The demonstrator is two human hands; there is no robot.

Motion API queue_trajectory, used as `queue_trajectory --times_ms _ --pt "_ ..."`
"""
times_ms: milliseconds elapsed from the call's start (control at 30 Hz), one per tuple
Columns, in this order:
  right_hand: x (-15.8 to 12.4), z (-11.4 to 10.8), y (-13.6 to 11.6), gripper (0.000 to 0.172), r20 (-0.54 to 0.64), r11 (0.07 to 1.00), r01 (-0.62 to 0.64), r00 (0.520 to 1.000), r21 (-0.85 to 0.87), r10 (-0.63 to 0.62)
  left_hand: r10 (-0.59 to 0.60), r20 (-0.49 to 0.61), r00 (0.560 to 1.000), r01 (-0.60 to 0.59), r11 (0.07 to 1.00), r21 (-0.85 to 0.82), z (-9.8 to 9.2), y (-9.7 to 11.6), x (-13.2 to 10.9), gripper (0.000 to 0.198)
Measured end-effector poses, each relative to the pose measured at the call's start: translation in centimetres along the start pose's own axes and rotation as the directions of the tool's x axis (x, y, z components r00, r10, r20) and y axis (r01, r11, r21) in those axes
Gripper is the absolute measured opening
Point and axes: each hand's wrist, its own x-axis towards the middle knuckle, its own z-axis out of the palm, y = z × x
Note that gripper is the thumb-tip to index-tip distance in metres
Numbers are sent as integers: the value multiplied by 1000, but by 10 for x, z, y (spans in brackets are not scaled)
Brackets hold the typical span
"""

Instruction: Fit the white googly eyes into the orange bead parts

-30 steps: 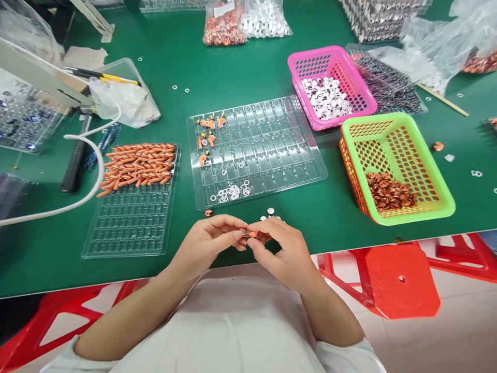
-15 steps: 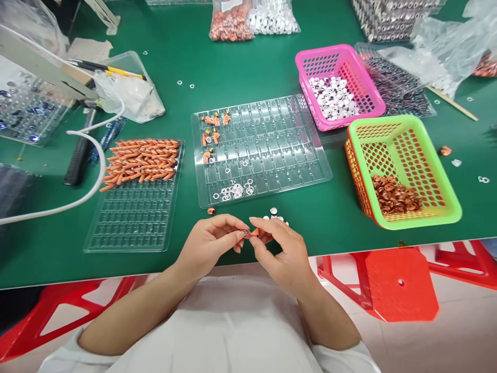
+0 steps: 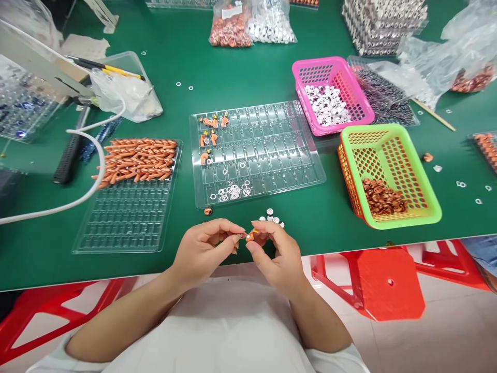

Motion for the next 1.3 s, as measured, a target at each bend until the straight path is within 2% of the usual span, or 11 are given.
queue_trajectory --times_ms 133,267,500,767,833,900,1000,1067,1133,1200,1300 --pt "0 -4 -3 20 63 995 -43 997 85 37 74 3 997 -74 995 71 -2 1 -1 13" --pt "0 -3 -4 17 70 990 -71 996 126 62 191 0 982 -189 971 149 -3 -2 -3 15" --pt "2 -6 -5 21 58 996 57 996 76 -61 487 30 873 -471 826 309 -9 -5 -4 20" --pt "9 -9 -9 21 45 994 50 998 101 -55 551 60 832 -543 787 292 -11 -2 -7 23" --pt "11 -9 -9 23 37 993 94 995 66 -97 525 60 849 -520 812 264 -11 -1 -9 19" --pt "13 -11 -10 27 31 987 159 987 5 -159 451 67 890 -454 862 226 -11 -1 -9 12" --pt "14 -15 -11 34 61 972 215 976 -95 -210 271 90 958 -282 949 138 -13 -1 -7 6" --pt "15 -19 -13 37 104 963 236 969 -133 -223 166 123 978 -177 980 90 -16 0 -4 15" --pt "17 -22 -15 38 143 951 269 958 -152 -248 116 181 977 -127 991 52 -19 1 -1 32" --pt "20 -23 -17 38 177 937 310 943 -163 -282 100 267 958 -112 993 30 -21 4 4 40" --pt "23 -25 -19 37 229 919 360 919 -161 -320 49 388 920 -76 996 54 -23 11 13 29"
